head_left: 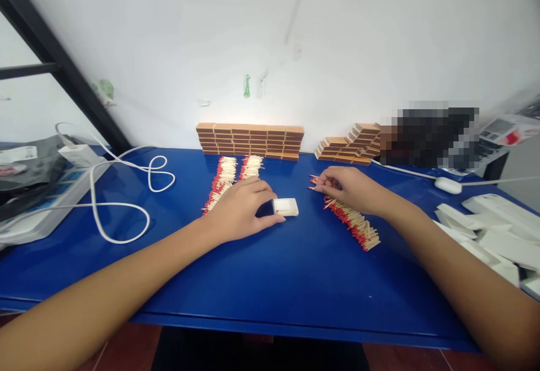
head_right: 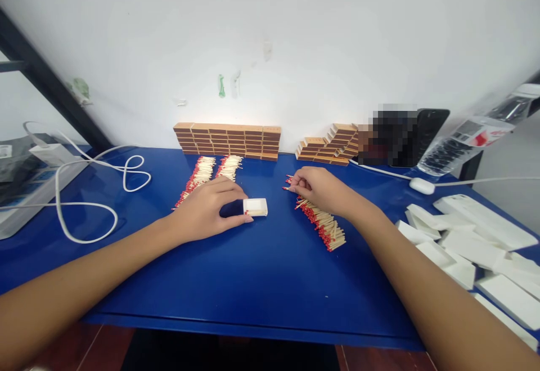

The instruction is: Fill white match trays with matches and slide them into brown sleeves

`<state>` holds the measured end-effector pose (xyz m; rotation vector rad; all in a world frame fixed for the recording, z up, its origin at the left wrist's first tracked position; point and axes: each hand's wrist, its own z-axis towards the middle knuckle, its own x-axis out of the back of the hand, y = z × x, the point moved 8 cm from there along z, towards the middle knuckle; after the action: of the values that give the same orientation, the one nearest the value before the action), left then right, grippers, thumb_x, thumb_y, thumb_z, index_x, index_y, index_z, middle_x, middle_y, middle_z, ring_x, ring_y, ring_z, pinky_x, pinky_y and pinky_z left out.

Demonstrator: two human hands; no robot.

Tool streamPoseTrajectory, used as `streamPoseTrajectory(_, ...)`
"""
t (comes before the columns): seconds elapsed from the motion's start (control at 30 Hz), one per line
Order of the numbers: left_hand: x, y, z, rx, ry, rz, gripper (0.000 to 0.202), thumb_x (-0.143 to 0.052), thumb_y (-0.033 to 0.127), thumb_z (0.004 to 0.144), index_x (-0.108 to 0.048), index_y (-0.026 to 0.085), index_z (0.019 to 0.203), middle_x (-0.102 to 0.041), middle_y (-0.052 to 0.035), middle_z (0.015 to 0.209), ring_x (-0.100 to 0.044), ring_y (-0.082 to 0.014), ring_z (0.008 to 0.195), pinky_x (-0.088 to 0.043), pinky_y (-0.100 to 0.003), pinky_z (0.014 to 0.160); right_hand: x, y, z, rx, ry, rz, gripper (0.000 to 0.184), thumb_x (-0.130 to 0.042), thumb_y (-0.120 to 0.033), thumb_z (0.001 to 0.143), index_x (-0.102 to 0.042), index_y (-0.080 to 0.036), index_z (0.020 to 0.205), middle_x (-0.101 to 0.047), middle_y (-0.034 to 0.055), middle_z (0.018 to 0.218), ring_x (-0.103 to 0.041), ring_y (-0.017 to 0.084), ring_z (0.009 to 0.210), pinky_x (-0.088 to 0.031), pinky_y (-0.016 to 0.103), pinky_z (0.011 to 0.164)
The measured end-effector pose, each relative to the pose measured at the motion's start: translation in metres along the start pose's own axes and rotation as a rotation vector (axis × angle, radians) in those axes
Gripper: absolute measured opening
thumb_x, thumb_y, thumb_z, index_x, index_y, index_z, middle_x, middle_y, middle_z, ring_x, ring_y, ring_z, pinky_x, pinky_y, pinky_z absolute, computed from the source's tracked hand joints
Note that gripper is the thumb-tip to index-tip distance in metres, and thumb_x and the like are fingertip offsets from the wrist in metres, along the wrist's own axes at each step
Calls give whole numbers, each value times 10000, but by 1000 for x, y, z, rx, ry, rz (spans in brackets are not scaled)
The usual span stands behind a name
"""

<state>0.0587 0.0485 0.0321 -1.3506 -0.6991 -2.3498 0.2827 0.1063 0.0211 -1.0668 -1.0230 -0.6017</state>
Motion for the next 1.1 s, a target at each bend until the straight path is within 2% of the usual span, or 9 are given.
streamPoseTrajectory(0.1,1,1,0,2,4,6,327,-765,463,964,-758,171,1109,-733,-90,1089,-661,-280,1036,-556,-438,924,3,-12,-4,25,24,38,396,-603,-572,981,-624,-225,790,-664,41,753,-562,189,663,-412,330,626)
streamPoseTrajectory(0.2,2,3,1,-1,16,12,326,-764,458,965,-755,166,1110,-733,-87,1076,-662,-277,1024,-554,-432,911,1,-38,-10,83,43,143,325,-619,-532,996,-695,-229,910,-667,29,794,-562,181,684,-427,320,630)
streamPoseTrajectory(0.33,3,3,1,15,27,3,335,-777,473,952,-750,178,1109,-733,-73,1050,-660,-274,1015,-548,-429,904,-15,-75,-18,190,20,196,196,-625,-390,1016,-707,-232,933,-663,28,850,-560,168,707,-431,307,644)
streamPoseTrajectory(0.47,2,4,0,-7,35,0,321,-752,479,971,-740,181,1090,-731,-67,1051,-654,-265,1008,-544,-423,899,-33,-86,-21,250,7,188,122,-604,-298,1027,-674,-227,956,-640,23,874,-559,160,719,-436,302,665)
streamPoseTrajectory(0.67,2,5,-1,-15,44,12,320,-761,466,967,-740,174,1095,-732,-66,1057,-663,-264,1012,-550,-424,884,-36,-82,-20,243,-2,138,115,-598,-261,1013,-672,-221,934,-647,28,874,-567,163,727,-439,300,674)
streamPoseTrajectory(0.8,3,5,-1,-17,55,12,329,-773,468,957,-747,173,1100,-734,-77,1065,-666,-270,1019,-559,-429,902,-16,-74,-16,213,43,115,154,-623,-321,994,-710,-224,912,-662,35,845,-569,170,704,-440,308,662)
streamPoseTrajectory(0.93,2,5,-1,-21,55,18,336,-763,480,963,-750,174,1102,-734,-82,1065,-669,-276,1025,-562,-430,909,17,-33,-8,79,192,-19,177,-654,-361,954,-729,-213,890,-689,54,810,-593,198,703,-429,335,664)
streamPoseTrajectory(1.0,2,4,-1,-18,51,19,336,-761,482,965,-751,172,1096,-732,-85,1061,-669,-278,1025,-563,-432,912,22,-11,-4,20,173,-97,174,-671,-352,924,-738,-208,852,-697,63,798,-596,207,698,-420,341,652)
streamPoseTrajectory(1.1,2,4,-1,-17,42,15,337,-759,482,966,-749,170,1095,-733,-86,1061,-669,-279,1030,-564,-436,913,18,11,2,-35,109,-110,158,-653,-317,903,-752,-205,851,-711,64,798,-589,201,674,-421,339,641)
